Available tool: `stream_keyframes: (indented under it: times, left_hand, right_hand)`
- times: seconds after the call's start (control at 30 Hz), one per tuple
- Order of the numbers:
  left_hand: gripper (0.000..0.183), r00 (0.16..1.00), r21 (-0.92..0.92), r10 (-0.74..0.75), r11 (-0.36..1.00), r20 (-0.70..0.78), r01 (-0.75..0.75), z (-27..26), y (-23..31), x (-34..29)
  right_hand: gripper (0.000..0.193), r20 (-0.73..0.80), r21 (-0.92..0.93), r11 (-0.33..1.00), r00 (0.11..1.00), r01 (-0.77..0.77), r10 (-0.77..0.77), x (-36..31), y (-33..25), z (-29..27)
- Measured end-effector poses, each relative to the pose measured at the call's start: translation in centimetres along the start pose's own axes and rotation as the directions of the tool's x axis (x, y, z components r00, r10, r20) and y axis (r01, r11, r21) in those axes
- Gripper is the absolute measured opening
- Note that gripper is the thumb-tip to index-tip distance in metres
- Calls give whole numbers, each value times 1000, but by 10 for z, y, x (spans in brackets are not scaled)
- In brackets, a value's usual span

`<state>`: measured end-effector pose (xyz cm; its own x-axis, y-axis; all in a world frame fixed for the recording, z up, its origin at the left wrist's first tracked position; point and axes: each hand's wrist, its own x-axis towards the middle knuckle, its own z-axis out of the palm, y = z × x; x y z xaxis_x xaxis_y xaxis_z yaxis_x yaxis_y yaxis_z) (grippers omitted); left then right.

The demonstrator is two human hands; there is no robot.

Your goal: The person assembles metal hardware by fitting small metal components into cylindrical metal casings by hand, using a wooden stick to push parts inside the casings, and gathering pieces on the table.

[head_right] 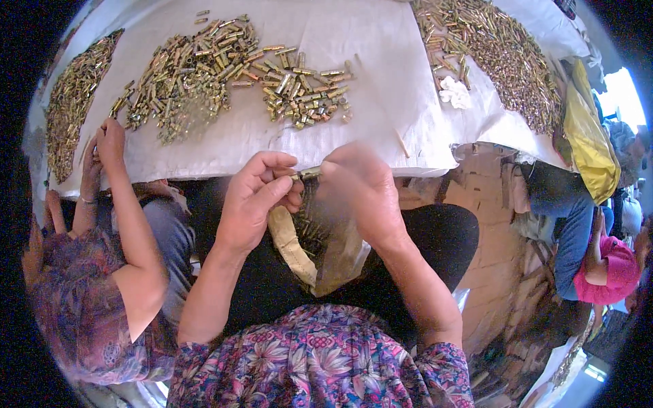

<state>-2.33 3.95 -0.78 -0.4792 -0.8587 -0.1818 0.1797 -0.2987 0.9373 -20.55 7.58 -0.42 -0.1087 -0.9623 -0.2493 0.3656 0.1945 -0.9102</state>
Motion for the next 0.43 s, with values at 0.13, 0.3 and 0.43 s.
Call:
stream_keyframes:
  times: [0.13, 0.3, 0.43]
  left_hand:
    - [11, 999, -138, -20, 990, 40, 26, -3, -1, -5]
    - [11, 996, -181, -27, 983, 80, 41, -11, -4, -10]
    - [13, 995, -178, -9, 984, 100, 27, -16, -6, -14]
  right_hand:
    - [6, 24, -1, 1000, 1000, -6, 6, -6, 7, 3]
    - [5, 50, 57, 998, 998, -32, 29, -14, 12, 5]
    - [6, 75, 9, 1000, 997, -9, 8, -19, 15, 6]
